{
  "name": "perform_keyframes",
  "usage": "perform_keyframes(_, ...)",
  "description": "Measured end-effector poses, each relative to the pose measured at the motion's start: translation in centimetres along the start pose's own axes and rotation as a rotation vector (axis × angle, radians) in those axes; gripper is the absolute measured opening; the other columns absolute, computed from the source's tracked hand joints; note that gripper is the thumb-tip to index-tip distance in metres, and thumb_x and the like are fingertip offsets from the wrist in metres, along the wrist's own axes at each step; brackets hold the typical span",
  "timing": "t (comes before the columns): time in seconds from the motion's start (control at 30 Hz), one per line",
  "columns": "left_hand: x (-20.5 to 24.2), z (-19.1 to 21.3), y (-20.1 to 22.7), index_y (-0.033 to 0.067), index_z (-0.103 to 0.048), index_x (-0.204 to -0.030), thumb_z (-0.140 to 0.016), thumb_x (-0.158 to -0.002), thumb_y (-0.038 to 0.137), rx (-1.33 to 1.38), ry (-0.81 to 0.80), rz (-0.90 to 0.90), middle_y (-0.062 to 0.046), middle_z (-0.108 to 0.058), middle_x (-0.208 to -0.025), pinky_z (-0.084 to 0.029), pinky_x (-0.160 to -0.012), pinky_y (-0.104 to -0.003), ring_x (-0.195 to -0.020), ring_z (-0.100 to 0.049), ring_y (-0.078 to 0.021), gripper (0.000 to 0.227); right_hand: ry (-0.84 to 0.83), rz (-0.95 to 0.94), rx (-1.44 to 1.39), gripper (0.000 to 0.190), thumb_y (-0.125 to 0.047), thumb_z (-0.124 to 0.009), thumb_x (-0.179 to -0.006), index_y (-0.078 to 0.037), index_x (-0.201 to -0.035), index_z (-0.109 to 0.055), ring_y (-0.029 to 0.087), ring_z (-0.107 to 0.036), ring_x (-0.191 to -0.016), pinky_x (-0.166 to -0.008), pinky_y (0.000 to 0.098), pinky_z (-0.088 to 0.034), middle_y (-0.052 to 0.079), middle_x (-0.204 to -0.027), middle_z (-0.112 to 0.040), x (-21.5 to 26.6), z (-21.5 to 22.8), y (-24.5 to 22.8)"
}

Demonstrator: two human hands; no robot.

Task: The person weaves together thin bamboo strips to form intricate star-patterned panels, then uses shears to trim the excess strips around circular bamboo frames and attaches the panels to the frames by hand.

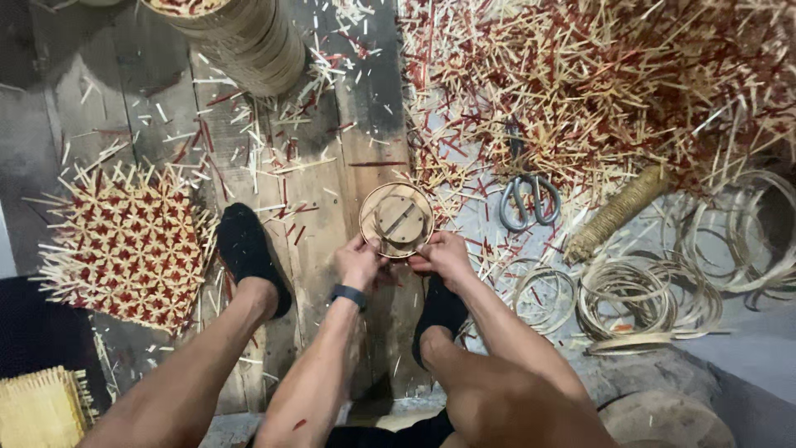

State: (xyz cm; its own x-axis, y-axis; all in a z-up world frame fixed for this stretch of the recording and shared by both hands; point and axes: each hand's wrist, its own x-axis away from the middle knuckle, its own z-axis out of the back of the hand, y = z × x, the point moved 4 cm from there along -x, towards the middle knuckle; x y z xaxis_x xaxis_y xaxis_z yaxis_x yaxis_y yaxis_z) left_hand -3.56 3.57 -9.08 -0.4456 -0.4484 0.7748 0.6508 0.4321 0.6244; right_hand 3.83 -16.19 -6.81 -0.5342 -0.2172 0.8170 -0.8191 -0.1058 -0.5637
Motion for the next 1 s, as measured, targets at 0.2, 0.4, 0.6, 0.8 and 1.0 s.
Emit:
perform_keyframes(0.2, 3.1, 1.3, 10.2, 0.0024, -0.077, -0.105, -0.068, -0.094, 0.027, -0.589, -0.191, -0.67, -0.011, -0.074, -0.082, -0.055, -0.069, -0.034, -0.074, -0.068, -0.0171, 0.028, 0.013, 0.189, 0.135, 0.045, -0.019, -0.073, -0.09, -0.009, -0.128, -0.05, 0.027, -0.065, -0.065, -0.055, 0.0402, -0.055, 0.012, -0.094, -0.062, 0.7, -0.1, -3.6)
perform_keyframes(0.4, 6.8, -3.4, 14.8, 0.0006, -0.074, -0.106, -0.068, -0.095, 0.029, -0.375, -0.116, -0.842, -0.016, -0.077, -0.097, -0.056, -0.079, -0.037, -0.09, -0.075, -0.0284, 0.031, 0.255, 0.453, 0.632, 0.067, -0.039, -0.083, -0.07, -0.004, -0.121, -0.055, 0.03, -0.072, -0.101, -0.087, 0.0406, -0.058, 0.018, -0.107, -0.073, 3.6, -3.7, -8.5)
perform_keyframes(0.6, 6.8, -4.8, 14.8, 0.0023, -0.072, -0.114, -0.061, -0.097, 0.022, -0.47, -0.098, -1.028, -0.023, -0.074, -0.097, -0.059, -0.074, -0.043, -0.088, -0.074, -0.0383, 0.028, 0.273, 0.311, 0.621, 0.07, -0.039, -0.085, -0.066, -0.002, -0.114, -0.049, 0.033, -0.072, -0.103, -0.088, 0.0432, -0.058, 0.022, -0.108, -0.07, 7.2, -5.4, -10.2)
perform_keyframes(0.8, 4.9, -4.3, 14.5, 0.0028, -0.071, -0.103, -0.06, -0.099, 0.023, -0.82, -0.058, -1.075, -0.024, -0.072, -0.088, -0.057, -0.069, -0.048, -0.08, -0.071, -0.0422, 0.024, 0.316, 0.341, 0.649, 0.073, -0.043, -0.086, -0.067, -0.003, -0.116, -0.05, 0.035, -0.071, -0.107, -0.09, 0.0437, -0.057, 0.022, -0.109, -0.07, 7.7, -6.2, -11.4)
perform_keyframes(1.0, 4.1, -3.7, 15.1, 0.0017, -0.074, -0.109, -0.063, -0.095, 0.031, -0.613, -0.062, -1.088, -0.025, -0.073, -0.086, -0.056, -0.065, -0.047, -0.076, -0.073, -0.0401, 0.034, 0.349, 0.353, 0.673, 0.079, -0.044, -0.089, -0.064, -0.002, -0.12, -0.051, 0.035, -0.069, -0.11, -0.093, 0.0426, -0.056, 0.022, -0.114, -0.068, 7.6, -6.6, -11.4)
